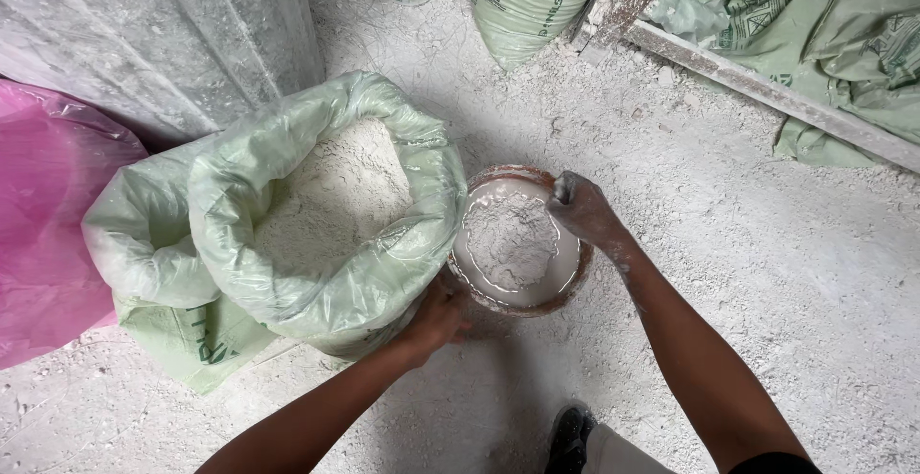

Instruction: The person scoops white powder from a green bag into a bucket, mixes it with water by hand, and then applies the resulting paste onto green metal profiles using a trowel.

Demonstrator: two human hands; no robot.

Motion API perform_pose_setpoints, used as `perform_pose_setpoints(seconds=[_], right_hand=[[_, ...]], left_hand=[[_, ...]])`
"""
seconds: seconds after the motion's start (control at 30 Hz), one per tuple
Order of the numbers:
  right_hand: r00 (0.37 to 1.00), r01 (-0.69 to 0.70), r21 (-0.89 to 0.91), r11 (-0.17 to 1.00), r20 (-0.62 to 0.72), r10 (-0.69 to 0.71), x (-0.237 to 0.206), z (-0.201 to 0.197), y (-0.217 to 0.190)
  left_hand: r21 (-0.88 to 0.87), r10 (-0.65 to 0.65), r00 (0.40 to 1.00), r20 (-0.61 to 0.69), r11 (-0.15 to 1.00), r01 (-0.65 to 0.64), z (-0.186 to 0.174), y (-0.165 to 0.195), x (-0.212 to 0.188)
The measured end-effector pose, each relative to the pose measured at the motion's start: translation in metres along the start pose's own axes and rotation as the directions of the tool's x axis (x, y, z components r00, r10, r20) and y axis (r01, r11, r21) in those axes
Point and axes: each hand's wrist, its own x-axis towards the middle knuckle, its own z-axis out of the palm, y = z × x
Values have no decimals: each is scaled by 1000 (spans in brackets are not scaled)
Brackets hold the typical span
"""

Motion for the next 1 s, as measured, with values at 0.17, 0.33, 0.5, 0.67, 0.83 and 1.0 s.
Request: perform_pose_setpoints(seconds=[0.17,0.33,0.5,0.67,0.83,1.0], right_hand=[[961,166,-416,894,-136,-242,-3,-7,12],[995,-13,-199,980,-100,-7,-4,-6,5],[968,-239,-221,945,26,251,-15,-27,-28],[998,-25,-188,982,-69,12,-69,-76,-50],[969,-227,-102,969,74,235,-147,-164,-83],[868,-490,39,871,111,484,-225,-300,-172]], left_hand=[[-252,-140,987,-77,961,116,13,19,16],[-234,-217,971,-104,954,188,12,43,15],[-131,-226,947,-229,971,200,16,80,-9],[-104,-182,948,-260,982,160,27,117,-66],[-149,-236,955,-180,966,211,45,168,-164],[-136,-196,966,-169,975,174,72,268,-275]])
